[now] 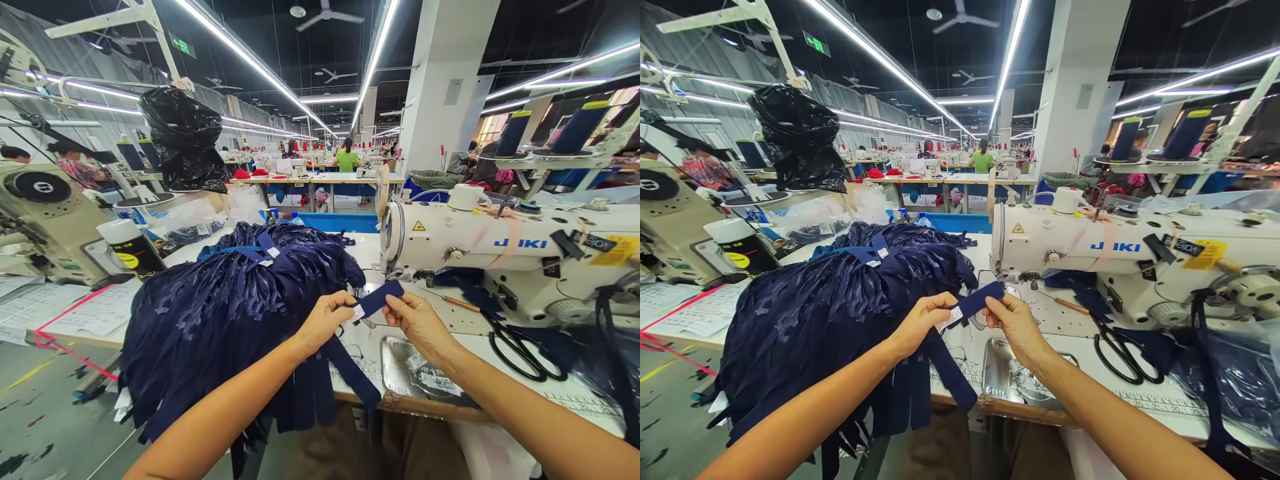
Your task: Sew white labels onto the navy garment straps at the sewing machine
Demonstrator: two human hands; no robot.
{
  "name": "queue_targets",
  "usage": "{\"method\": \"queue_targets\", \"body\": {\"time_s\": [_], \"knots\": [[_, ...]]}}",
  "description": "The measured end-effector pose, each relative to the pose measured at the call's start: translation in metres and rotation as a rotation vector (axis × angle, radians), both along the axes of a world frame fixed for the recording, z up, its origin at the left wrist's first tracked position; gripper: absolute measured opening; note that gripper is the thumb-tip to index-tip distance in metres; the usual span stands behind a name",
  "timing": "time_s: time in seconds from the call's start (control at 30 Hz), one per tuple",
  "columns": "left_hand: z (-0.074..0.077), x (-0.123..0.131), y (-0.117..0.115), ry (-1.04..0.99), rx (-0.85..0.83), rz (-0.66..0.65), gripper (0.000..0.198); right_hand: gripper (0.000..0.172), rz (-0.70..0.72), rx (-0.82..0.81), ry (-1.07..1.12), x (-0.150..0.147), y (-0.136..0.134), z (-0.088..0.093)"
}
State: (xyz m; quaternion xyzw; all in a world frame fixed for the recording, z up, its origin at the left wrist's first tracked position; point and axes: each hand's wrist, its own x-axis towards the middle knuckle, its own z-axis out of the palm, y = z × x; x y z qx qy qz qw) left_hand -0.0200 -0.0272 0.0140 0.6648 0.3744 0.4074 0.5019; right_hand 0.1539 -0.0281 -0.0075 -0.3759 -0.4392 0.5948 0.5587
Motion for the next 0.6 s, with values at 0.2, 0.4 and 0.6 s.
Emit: {"method": "queue_targets", "body": {"time_s": [0.2,0.4,0.6], "knots": [[-0.0034,0.0022,-0.0022,0.037,-0.035,0.061,0.016,0.024,-0.028,0.043,-0.066,0.0015,-0.002,-0.0036],[-0.0053,0.0015,-0.004,0.034,-0.028,0.081,0.016,0.023,-0.016,0.056,-0.077,0.0006,-0.0045,-0.0053],[-0.0062,0.0007,-0.0057,0.046,0.01,0.087,0.016,0.027,-0.038,-0.011,-0.062,-0.0036,-0.0059,-0.0017]]}}
